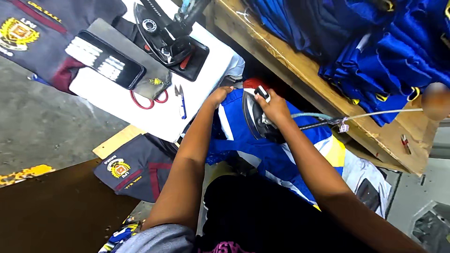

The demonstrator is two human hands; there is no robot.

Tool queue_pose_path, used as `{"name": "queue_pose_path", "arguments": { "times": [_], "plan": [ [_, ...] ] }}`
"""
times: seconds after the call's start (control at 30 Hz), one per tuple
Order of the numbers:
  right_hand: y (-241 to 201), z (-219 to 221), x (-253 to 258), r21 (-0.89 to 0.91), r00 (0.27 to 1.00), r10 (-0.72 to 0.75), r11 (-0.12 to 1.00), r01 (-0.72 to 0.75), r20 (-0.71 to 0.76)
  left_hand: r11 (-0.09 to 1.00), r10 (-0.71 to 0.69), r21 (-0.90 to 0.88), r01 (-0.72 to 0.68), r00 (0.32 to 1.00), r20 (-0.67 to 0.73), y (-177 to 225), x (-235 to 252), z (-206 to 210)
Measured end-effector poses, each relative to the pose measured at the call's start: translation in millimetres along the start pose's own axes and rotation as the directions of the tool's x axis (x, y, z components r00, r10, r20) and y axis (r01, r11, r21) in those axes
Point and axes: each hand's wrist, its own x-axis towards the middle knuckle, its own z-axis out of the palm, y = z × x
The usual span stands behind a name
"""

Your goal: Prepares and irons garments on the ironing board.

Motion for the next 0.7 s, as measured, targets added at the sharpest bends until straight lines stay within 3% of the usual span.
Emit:
{"name": "queue_pose_path", "arguments": {
  "times": [0.13,0.37,0.47,0.57,0.7],
  "plan": [
    [11,9,-21,-0.086,0.999,-0.029,0.996,0.033,0.043,0.998,-0.009,-0.061,0.009,1.000,-0.007,0,-1,1],
    [-35,-6,32,0.010,1.000,-0.005,1.000,0.005,-0.028,0.995,-0.058,-0.081,0.054,0.997,-0.044,1,-2,3],
    [-38,-5,30,-0.003,0.999,-0.033,0.999,0.033,-0.006,0.980,-0.087,-0.185,0.074,0.994,-0.063,-3,-5,1],
    [-22,6,3,-0.072,0.986,-0.149,0.985,0.155,0.076,0.878,-0.089,-0.476,0.054,0.995,-0.051,-20,-13,4],
    [-16,16,-21,-0.142,0.971,-0.196,0.966,0.215,0.139,0.624,0.141,-0.781,-0.019,0.986,0.089,-57,-8,10]
  ]
}}
